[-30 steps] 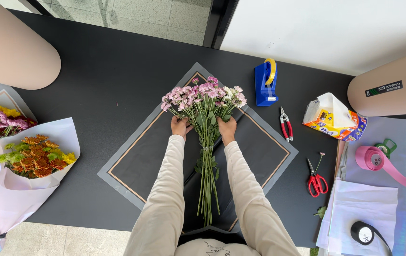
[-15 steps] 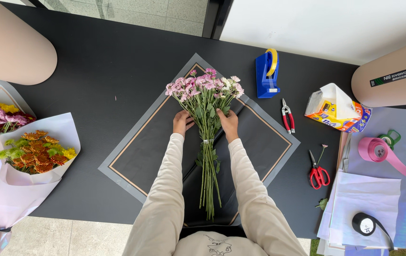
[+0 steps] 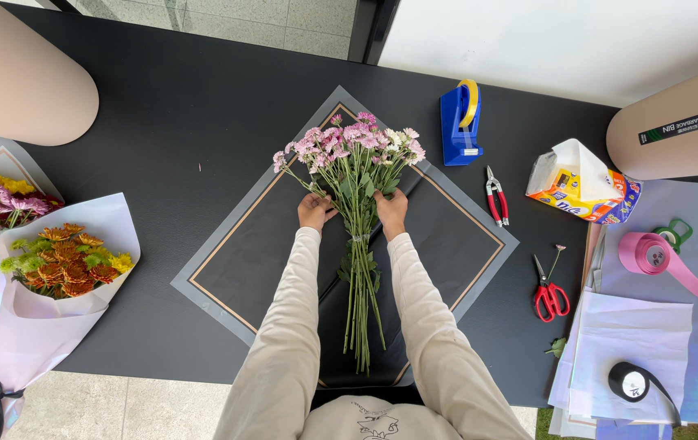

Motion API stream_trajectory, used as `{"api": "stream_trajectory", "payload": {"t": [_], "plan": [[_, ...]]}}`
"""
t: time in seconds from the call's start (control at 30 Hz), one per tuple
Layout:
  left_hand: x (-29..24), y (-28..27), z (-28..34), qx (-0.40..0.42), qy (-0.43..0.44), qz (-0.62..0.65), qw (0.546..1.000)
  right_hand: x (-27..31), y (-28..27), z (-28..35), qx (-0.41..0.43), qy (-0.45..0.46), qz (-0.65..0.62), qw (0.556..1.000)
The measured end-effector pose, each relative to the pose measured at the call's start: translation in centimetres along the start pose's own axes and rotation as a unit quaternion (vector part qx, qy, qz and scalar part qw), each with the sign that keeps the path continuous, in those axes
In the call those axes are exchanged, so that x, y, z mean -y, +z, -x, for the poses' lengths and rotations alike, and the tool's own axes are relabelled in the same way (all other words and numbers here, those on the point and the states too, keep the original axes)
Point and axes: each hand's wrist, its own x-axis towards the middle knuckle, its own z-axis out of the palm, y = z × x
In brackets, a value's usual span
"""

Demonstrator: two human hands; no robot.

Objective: The person wraps a bouquet of flowers by laying a sheet of decorative paper on a table, placing the flowers on the paper, and folding the paper around the stems.

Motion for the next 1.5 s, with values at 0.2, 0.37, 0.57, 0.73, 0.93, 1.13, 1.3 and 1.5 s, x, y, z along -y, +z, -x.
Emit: {"api": "stream_trajectory", "payload": {"t": [0.2, 0.37, 0.57, 0.73, 0.93, 1.13, 1.3, 1.5], "plan": [[0.0, 1.2, -1.0, 0.083, -0.008, -0.085, 0.993, -2.4, 0.4, -2.1, 0.029, -0.013, -0.013, 0.999], [0.7, 1.4, -1.7, 0.083, -0.006, -0.041, 0.996, -0.3, 0.3, -0.7, 0.023, -0.015, -0.029, 0.999], [-0.8, 1.2, -0.5, 0.057, 0.001, 0.029, 0.998, -0.1, 0.8, -0.9, 0.013, -0.027, -0.078, 0.997], [-0.1, 1.0, -0.5, 0.015, 0.001, 0.043, 0.999, -0.2, 1.5, -0.5, 0.006, -0.01, -0.082, 0.997], [1.1, 1.5, -1.4, -0.019, 0.017, 0.009, 1.0, 0.0, 1.5, -0.4, -0.001, -0.001, -0.033, 0.999], [-0.2, 2.2, 0.7, -0.038, 0.027, -0.022, 0.999, 2.0, 0.4, 2.1, 0.003, -0.005, 0.039, 0.999], [-3.4, 2.2, 5.3, -0.049, 0.059, -0.119, 0.99, 4.7, -2.1, 7.9, 0.006, -0.052, 0.064, 0.997], [-3.3, -2.2, 18.2, 0.111, 0.198, -0.394, 0.891, -2.7, -10.0, 16.2, -0.073, -0.233, 0.216, 0.946]]}}
